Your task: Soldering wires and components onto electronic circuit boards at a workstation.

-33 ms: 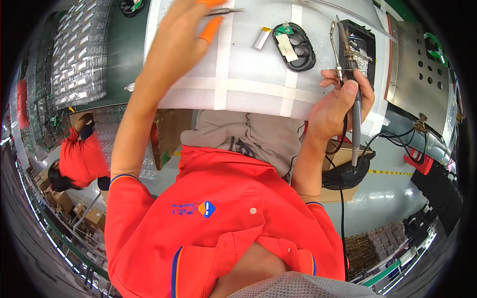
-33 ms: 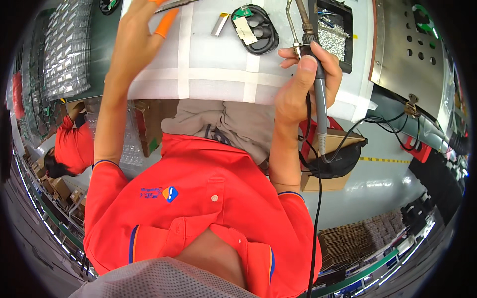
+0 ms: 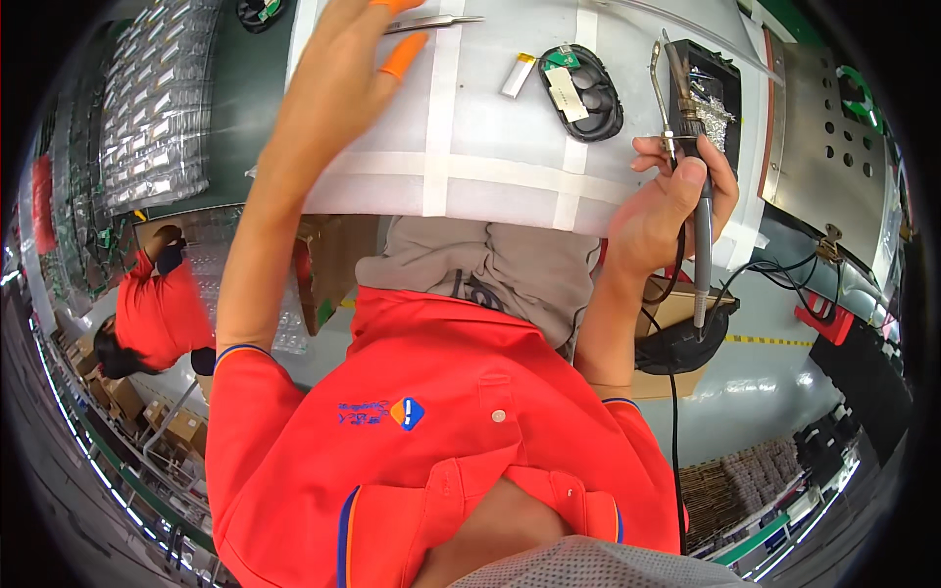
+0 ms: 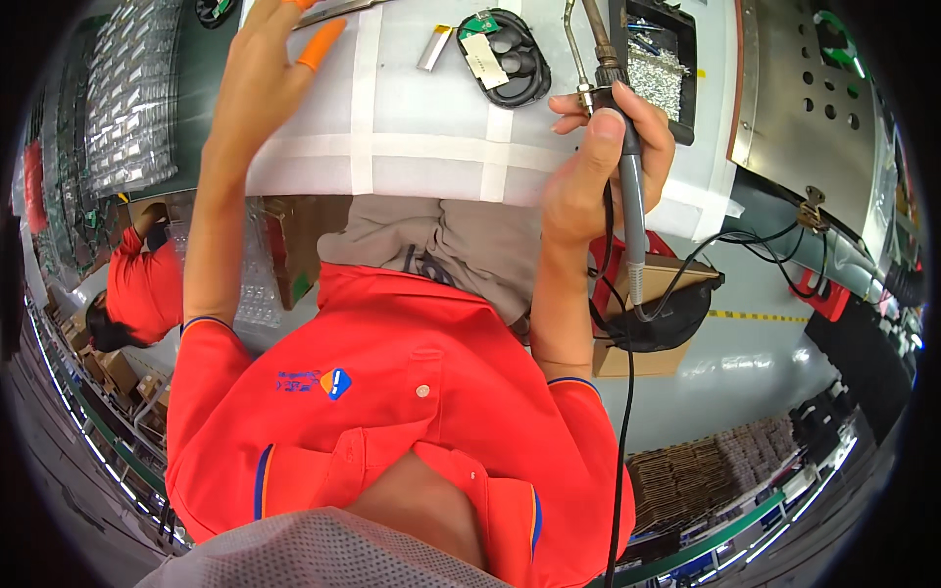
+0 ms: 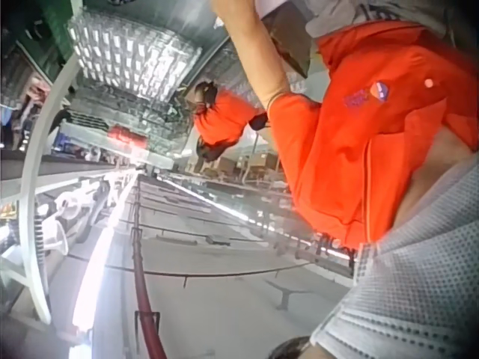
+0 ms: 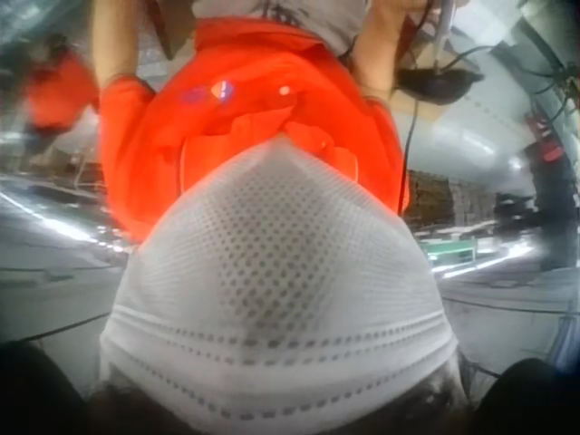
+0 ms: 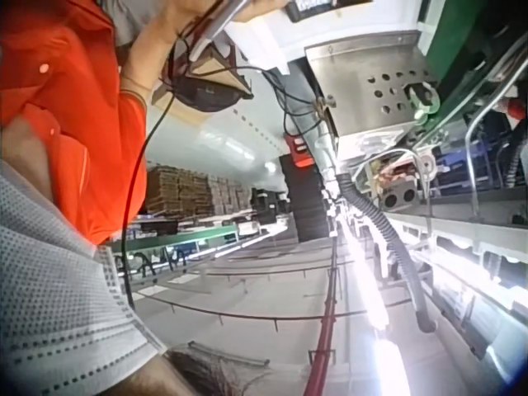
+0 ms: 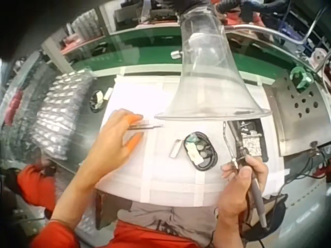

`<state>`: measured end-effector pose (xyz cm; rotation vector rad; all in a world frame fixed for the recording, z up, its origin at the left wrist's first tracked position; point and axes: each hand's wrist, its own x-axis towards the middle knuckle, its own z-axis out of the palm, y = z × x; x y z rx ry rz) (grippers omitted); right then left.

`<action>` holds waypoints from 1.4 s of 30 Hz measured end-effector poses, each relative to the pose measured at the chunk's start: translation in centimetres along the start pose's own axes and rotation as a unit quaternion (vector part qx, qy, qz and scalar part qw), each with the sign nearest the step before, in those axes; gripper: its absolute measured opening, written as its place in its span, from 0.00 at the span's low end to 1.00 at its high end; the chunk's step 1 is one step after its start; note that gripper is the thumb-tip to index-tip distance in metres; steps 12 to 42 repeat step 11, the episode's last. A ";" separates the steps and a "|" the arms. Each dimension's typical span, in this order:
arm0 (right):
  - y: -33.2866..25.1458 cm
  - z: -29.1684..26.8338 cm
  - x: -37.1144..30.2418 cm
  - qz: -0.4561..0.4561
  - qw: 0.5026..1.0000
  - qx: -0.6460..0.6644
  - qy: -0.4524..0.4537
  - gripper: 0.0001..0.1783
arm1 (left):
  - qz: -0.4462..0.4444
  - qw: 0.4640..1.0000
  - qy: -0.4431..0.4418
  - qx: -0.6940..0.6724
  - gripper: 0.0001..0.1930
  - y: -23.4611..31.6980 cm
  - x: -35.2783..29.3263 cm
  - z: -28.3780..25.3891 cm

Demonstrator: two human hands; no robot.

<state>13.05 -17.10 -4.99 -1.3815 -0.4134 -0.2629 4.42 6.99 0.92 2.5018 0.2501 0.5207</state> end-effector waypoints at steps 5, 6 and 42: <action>0.2 0.1 0.1 0.000 1.000 -0.014 -0.011 0.18 | 0.010 1.000 -0.010 0.011 0.07 -1.6 -0.4 -0.2; 0.3 0.1 0.1 -0.007 1.000 -0.006 -0.010 0.18 | 0.003 1.000 -0.009 0.003 0.07 -0.9 -0.5 -0.3; 0.4 0.1 0.1 0.001 1.000 0.003 -0.014 0.22 | -0.165 0.953 -0.209 -0.144 0.10 2.9 -1.7 -1.1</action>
